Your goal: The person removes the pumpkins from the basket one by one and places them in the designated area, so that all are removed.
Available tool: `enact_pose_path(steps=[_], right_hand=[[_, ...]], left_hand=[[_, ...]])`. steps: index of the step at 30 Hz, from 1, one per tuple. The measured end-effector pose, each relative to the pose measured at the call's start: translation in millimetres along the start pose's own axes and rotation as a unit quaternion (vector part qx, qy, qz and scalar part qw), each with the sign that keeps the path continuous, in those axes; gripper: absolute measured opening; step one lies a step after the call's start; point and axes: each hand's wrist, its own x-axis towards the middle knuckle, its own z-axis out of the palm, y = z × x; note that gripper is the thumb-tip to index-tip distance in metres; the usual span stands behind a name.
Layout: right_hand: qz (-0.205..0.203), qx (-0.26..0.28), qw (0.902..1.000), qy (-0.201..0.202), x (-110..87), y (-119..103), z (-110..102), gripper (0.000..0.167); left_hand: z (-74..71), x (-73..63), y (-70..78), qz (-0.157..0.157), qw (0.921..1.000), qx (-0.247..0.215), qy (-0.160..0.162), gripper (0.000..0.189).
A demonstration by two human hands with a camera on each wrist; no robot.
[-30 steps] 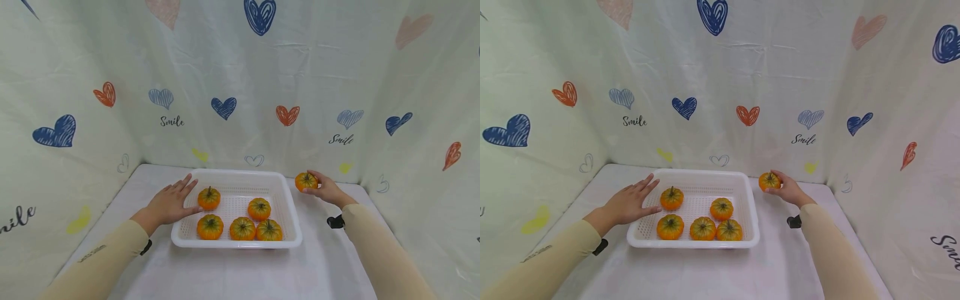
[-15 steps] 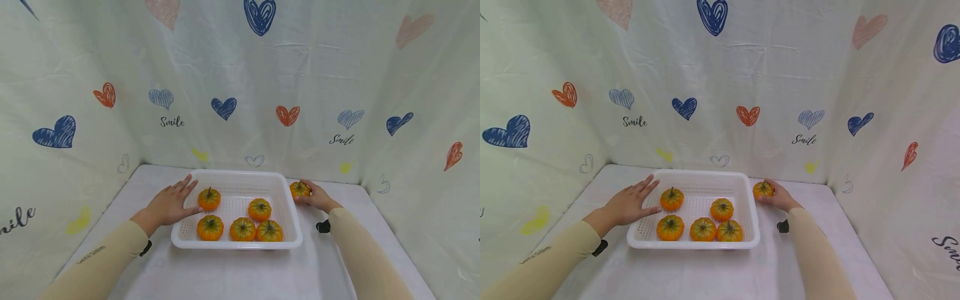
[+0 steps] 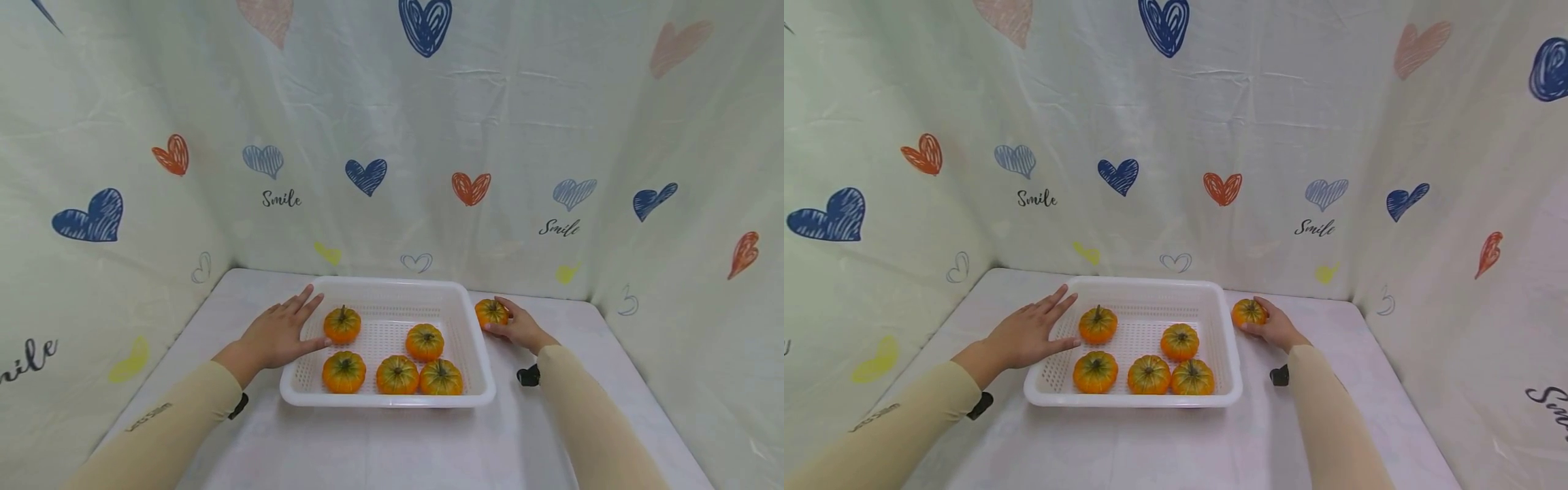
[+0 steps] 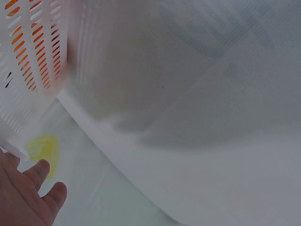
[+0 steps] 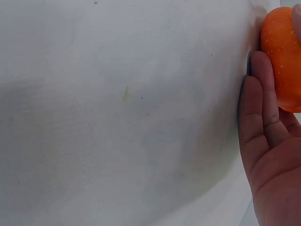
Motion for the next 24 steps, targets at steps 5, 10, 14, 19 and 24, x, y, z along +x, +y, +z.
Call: enact_pose_path(steps=[5,10,14,19,24], right_hand=[[-0.008,0.011,0.9999,0.001,0.6,3.1,1.1,0.093],[-0.004,0.015,0.9999,-0.001,1.9,5.8,1.0,0.095],[0.004,0.012,0.9999,-0.003,2.4,6.9,0.6,0.099],[0.007,0.009,0.9999,-0.003,1.1,5.3,1.1,0.099],[0.005,0.018,0.9998,-0.004,-0.7,4.2,2.6,0.096]], left_hand=[[1.5,0.1,-1.5,0.000,1.0000,0.002,0.004,0.094],[2.0,0.7,-2.2,0.001,1.0000,-0.001,0.005,0.094],[2.8,1.9,-2.9,0.001,1.0000,0.001,0.005,0.095],[3.7,1.9,-3.2,0.002,1.0000,0.005,0.004,0.097],[3.8,1.4,-2.8,0.006,1.0000,-0.001,0.006,0.096]])
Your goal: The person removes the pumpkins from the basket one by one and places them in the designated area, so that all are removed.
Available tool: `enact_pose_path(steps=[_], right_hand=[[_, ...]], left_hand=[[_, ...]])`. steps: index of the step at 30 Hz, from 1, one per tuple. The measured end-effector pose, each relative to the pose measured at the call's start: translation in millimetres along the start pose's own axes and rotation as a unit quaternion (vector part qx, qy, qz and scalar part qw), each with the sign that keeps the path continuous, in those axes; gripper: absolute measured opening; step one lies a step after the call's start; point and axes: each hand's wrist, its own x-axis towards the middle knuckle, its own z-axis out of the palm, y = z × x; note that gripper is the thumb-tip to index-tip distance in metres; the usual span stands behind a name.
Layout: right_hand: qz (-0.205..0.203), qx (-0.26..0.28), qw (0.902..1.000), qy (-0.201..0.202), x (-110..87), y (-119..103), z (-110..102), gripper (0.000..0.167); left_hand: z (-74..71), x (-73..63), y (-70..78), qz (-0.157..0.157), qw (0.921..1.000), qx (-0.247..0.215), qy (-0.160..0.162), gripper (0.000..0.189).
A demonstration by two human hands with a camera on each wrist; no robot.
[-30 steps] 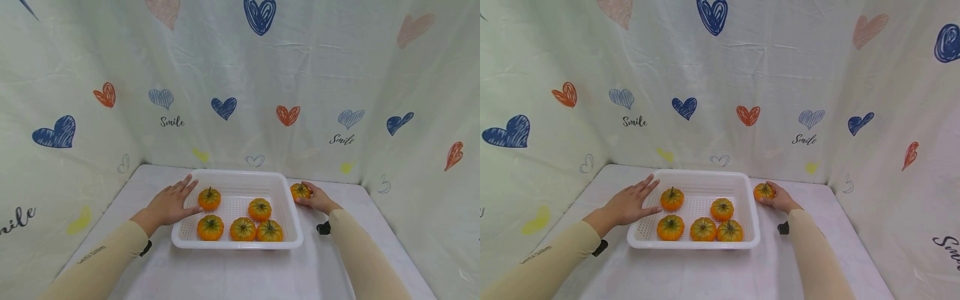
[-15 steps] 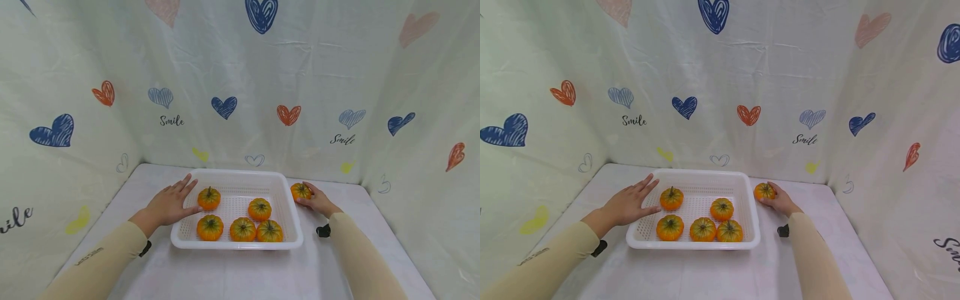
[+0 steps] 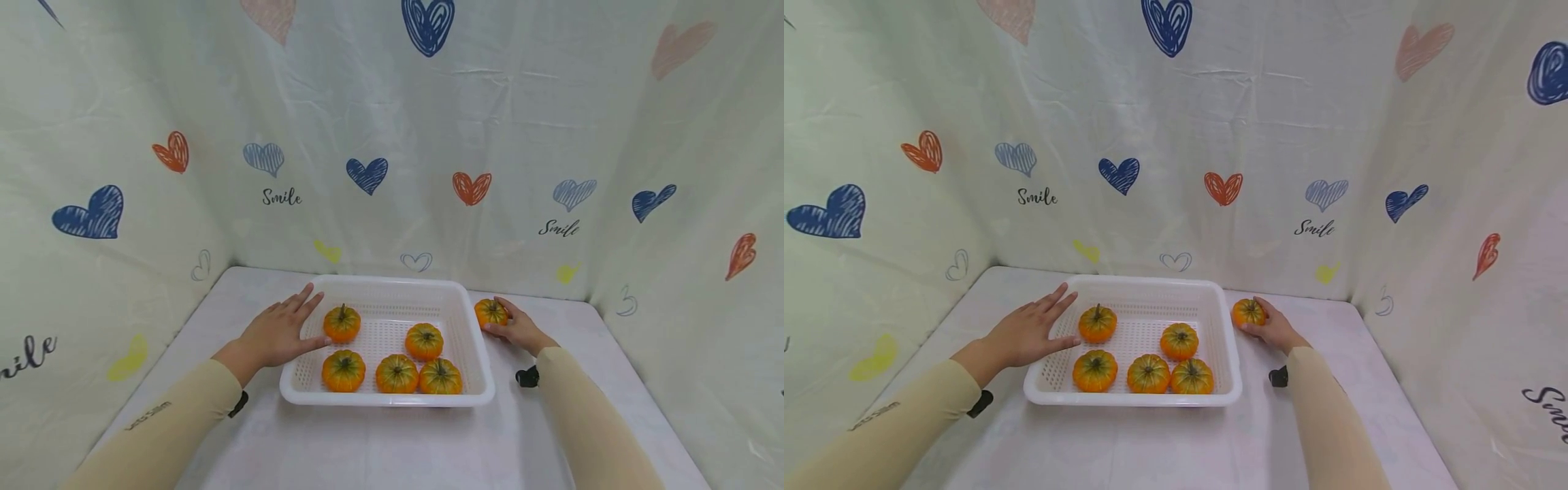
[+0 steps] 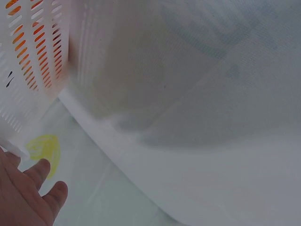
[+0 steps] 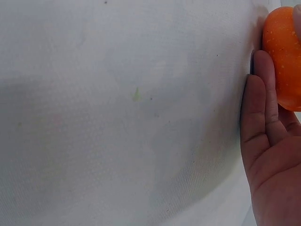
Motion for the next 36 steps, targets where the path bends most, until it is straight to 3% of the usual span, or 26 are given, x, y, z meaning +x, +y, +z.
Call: enact_pose_path(steps=[23,30,36], right_hand=[[0.026,-0.011,0.9996,0.000,-16.6,0,-12,0.104],[-0.001,-0.049,0.9987,-0.017,-25.6,-3,-32,0.096],[-0.028,-0.083,0.9961,-0.010,-28.3,-21,-53,0.094]], left_hand=[[-2.6,-0.6,2.4,0.011,0.9999,0.002,0.005,0.094],[-4.7,-2.1,1.9,0.012,0.9999,0.000,0.004,0.098],[-3.6,-2.0,0.4,0.013,0.9999,0.001,0.004,0.099]])
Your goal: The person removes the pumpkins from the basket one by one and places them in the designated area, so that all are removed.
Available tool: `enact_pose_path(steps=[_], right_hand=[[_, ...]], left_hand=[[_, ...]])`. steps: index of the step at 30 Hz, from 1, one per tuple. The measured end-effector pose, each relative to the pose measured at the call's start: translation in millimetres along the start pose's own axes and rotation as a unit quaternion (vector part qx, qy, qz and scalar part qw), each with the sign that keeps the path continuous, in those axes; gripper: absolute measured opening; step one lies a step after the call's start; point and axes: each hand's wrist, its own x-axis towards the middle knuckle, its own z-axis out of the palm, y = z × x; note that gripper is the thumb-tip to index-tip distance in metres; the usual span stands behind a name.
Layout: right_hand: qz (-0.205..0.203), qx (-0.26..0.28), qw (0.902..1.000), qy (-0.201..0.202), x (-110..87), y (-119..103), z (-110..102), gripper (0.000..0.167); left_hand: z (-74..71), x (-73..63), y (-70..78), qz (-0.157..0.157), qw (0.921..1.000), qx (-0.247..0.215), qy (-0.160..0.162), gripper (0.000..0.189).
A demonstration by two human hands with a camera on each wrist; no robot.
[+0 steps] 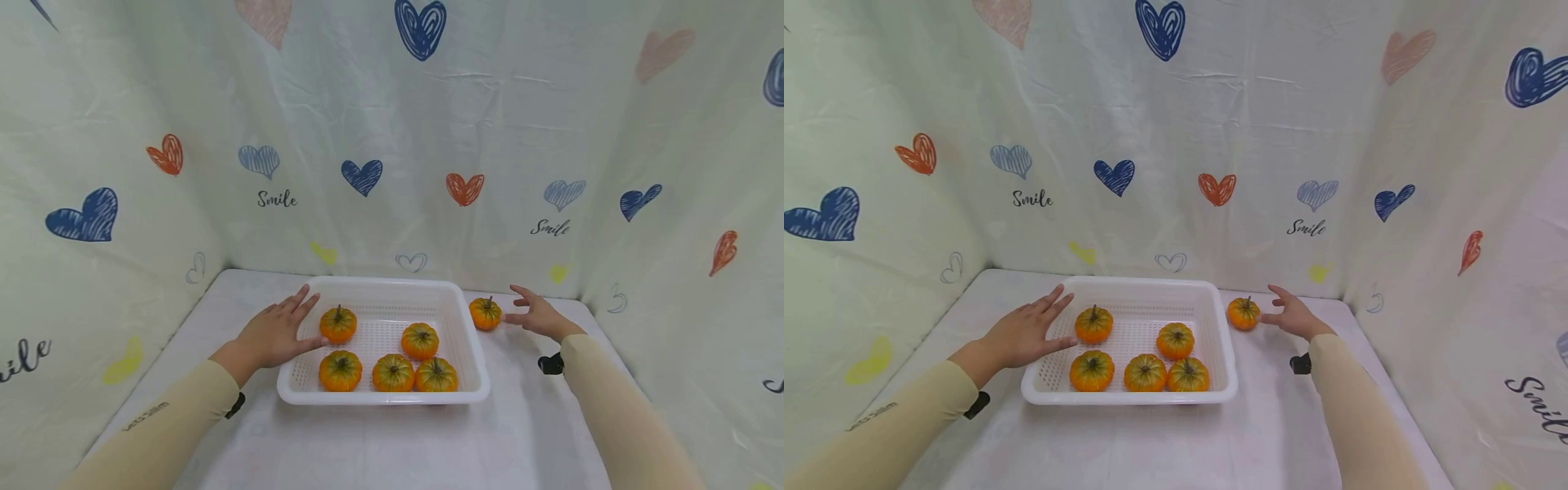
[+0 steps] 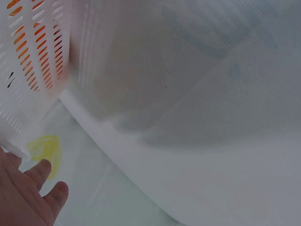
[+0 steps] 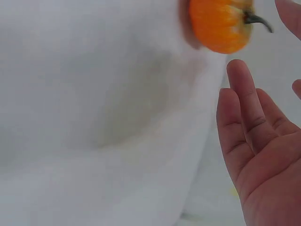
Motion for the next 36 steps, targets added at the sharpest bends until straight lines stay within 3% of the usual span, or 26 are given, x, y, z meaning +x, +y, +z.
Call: enact_pose_path(steps=[8,16,26,36], right_hand=[[-0.063,-0.026,0.9976,0.015,-3.7,-46,-27,0.097],[-0.123,-0.046,0.9912,-0.017,-2.5,-109,-23,0.091],[-0.181,-0.040,0.9802,-0.070,5.4,-177,16,0.088],[-0.217,-0.026,0.9674,-0.129,16.4,-208,72,0.087]], left_hand=[[1.1,1.4,-1.4,-0.002,1.0000,0.007,-0.004,0.099],[2.2,2.0,-2.0,-0.003,1.0000,0.007,-0.002,0.097],[3.9,1.1,-0.7,-0.005,0.9999,-0.006,0.006,0.090],[7.2,1.3,-5.4,-0.003,0.9996,-0.023,0.012,0.091]])
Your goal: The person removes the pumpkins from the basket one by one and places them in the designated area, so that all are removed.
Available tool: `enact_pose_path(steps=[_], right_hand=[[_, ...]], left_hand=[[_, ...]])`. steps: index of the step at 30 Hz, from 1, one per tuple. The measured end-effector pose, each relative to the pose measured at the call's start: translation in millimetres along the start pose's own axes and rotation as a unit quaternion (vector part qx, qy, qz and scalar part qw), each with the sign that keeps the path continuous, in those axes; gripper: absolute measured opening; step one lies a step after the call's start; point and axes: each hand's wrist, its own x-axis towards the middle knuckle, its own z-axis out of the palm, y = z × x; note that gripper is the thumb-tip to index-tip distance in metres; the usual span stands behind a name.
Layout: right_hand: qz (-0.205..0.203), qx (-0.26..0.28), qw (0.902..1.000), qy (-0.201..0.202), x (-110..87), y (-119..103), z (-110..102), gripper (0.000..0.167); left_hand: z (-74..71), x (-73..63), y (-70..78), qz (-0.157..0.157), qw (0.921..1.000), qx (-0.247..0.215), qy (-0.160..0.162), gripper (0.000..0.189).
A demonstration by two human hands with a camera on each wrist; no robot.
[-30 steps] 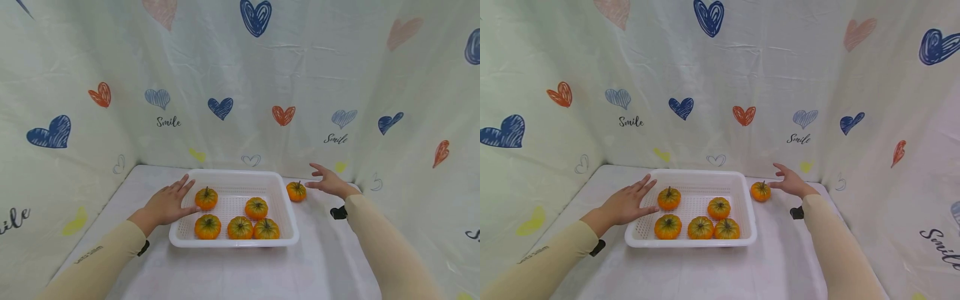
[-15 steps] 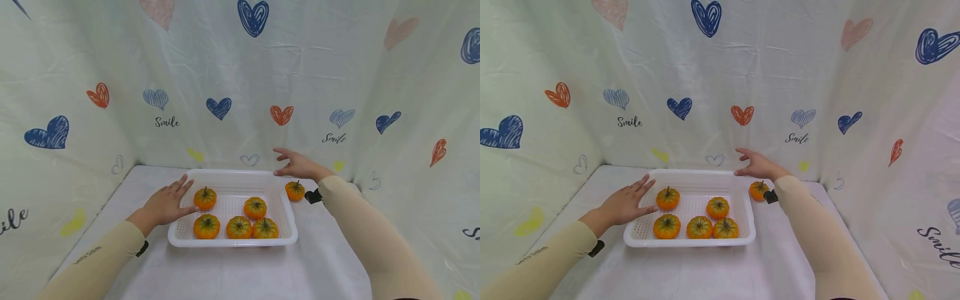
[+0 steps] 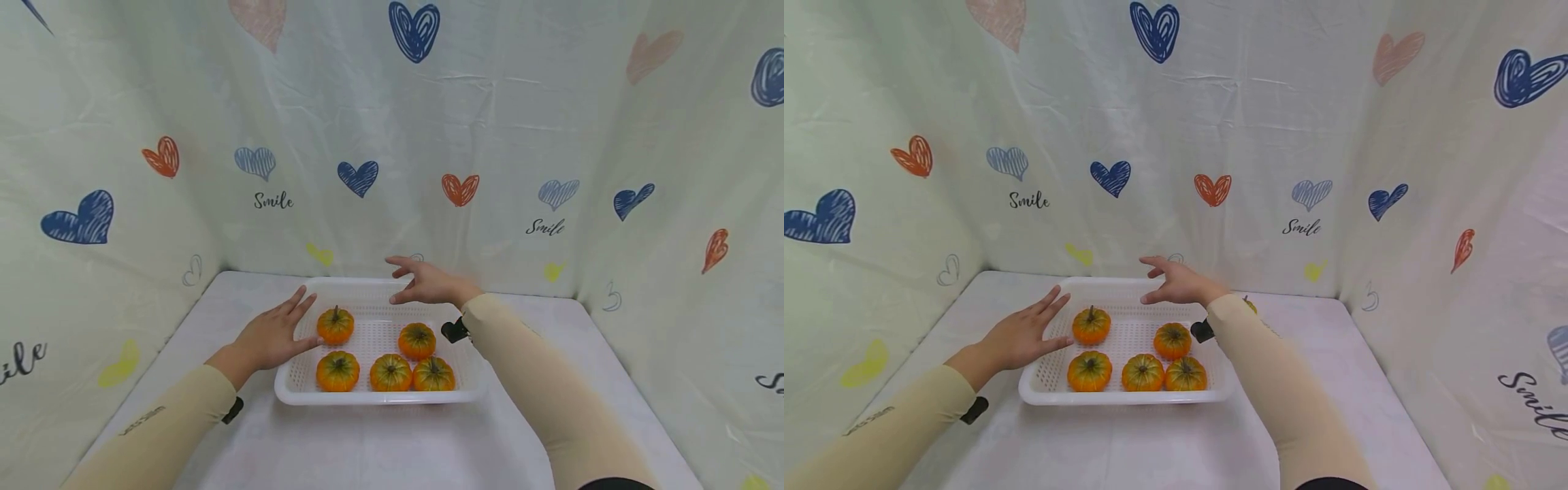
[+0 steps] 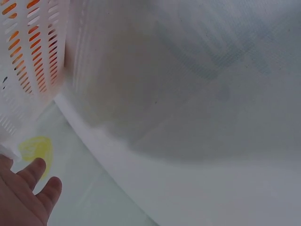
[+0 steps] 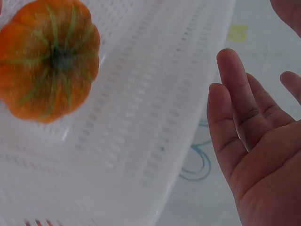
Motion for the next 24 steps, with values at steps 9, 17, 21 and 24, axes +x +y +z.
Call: enact_pose_path(steps=[9,17,21,24], right_hand=[[-0.012,0.021,0.9980,-0.059,16.4,-6,47,0.083],[-0.024,-0.018,0.9948,-0.098,24.5,-8,67,0.079],[-0.026,-0.017,0.9942,-0.103,25.5,-10,72,0.077],[-0.021,-0.015,0.9929,-0.116,25.3,-11,77,0.076]], left_hand=[[-1.4,-1.3,-0.8,-0.003,0.9992,-0.039,-0.009,0.089],[-3.3,-1.4,0.6,-0.010,0.9988,-0.045,-0.018,0.088],[-3.0,-2.1,1.2,-0.006,0.9985,-0.050,-0.020,0.088],[-2.7,-2.5,1.4,-0.002,0.9984,-0.053,-0.020,0.088]])
